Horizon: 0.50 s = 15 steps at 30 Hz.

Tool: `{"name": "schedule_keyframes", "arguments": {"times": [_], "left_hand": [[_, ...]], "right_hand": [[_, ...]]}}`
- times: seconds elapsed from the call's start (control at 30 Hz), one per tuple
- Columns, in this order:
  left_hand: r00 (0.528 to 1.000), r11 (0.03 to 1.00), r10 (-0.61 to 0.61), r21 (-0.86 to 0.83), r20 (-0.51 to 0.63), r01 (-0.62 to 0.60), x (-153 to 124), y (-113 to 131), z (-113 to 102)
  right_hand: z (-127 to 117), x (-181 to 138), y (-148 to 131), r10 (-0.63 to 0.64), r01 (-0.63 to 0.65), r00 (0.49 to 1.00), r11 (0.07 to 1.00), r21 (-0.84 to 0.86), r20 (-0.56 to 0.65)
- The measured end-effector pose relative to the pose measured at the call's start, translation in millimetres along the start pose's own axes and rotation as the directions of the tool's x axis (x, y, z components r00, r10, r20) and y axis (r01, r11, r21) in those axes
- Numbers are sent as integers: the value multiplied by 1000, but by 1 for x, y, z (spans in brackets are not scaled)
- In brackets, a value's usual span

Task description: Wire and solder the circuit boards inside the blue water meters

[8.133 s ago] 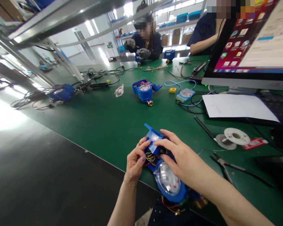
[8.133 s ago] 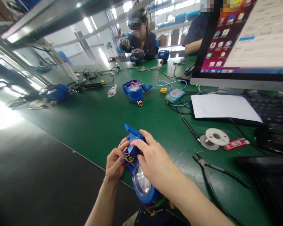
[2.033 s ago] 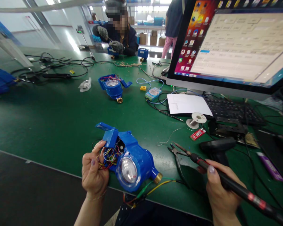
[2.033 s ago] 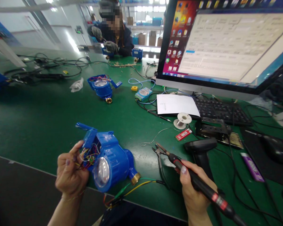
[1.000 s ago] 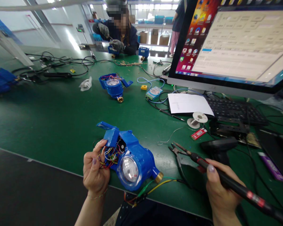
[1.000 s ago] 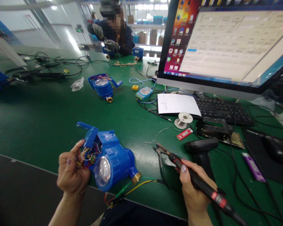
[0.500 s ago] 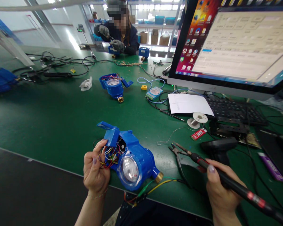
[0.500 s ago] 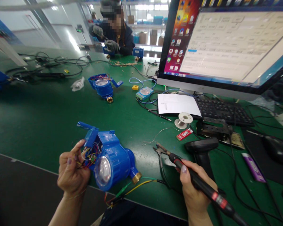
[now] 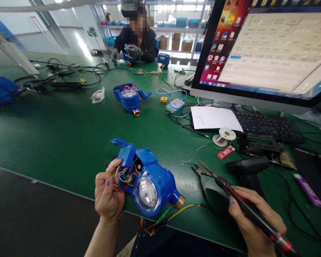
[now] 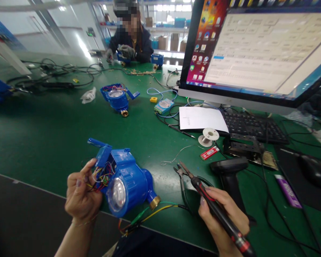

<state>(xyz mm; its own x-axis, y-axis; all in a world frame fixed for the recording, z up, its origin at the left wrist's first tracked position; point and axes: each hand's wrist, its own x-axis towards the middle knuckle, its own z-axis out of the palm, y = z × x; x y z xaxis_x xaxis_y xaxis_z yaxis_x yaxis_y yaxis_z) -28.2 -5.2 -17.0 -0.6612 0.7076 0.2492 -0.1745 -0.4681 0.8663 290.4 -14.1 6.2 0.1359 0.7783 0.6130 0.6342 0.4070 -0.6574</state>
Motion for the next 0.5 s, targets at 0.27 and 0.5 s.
{"name": "schedule_keyframes", "arguments": {"times": [0.27,0.5], "left_hand": [[1000,1000,17,-18,23,-17,-1,0,1],[999,999,31,-17,30,-30,0,-1,0]], "right_hand": [[2,3,-2,-116,113,991,993,40,64],[2,2,-2,-97,94,994,994,53,58]]}}
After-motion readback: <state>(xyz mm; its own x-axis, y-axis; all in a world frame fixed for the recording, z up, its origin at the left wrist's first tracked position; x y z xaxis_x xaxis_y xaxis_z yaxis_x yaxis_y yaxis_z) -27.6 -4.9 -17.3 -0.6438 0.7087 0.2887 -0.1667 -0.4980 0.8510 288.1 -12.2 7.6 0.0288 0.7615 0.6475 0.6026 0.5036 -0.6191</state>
